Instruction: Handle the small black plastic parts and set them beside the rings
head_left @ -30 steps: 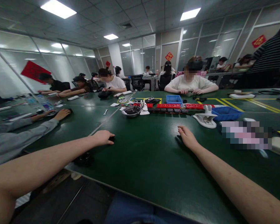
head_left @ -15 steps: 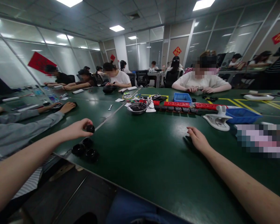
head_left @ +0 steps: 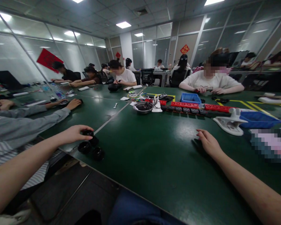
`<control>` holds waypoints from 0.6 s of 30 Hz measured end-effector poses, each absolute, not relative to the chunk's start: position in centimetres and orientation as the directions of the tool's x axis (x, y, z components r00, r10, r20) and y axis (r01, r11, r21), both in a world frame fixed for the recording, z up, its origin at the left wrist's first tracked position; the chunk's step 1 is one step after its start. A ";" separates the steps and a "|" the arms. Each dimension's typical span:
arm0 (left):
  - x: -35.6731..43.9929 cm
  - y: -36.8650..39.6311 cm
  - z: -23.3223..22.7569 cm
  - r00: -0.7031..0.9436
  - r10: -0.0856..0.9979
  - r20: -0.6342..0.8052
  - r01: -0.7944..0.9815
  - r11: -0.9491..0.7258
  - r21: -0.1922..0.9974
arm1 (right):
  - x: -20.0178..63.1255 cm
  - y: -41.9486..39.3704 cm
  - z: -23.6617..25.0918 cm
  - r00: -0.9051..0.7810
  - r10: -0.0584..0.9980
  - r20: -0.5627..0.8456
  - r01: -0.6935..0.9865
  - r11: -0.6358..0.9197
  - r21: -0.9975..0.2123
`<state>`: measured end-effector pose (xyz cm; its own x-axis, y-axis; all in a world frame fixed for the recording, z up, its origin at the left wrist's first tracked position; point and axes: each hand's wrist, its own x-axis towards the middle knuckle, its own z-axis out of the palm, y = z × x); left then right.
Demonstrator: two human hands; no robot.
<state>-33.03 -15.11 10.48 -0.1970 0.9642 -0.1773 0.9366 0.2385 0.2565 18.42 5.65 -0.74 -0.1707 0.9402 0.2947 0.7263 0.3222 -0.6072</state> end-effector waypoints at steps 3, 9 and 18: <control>-33.1 -14.6 10.4 -0.129 0.971 -0.203 0.947 0.182 0.266 | 18.4 5.6 -0.5 -0.164 0.945 0.284 0.734 0.309 -0.605; -33.2 -13.4 9.5 -0.116 0.956 -0.268 0.964 0.173 0.200 | 18.3 5.6 -0.6 -0.165 0.942 0.293 0.727 0.317 -0.609; -32.9 -12.9 8.8 -0.151 0.951 -0.272 0.968 0.198 0.157 | 18.4 5.7 -0.8 -0.158 0.945 0.286 0.699 0.312 -0.644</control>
<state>-32.94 -12.89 8.83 -0.1505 0.9506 -0.2715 0.9676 0.1979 0.1566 18.40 5.68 -0.77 -0.1583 0.9449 0.2864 0.6986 0.3122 -0.6438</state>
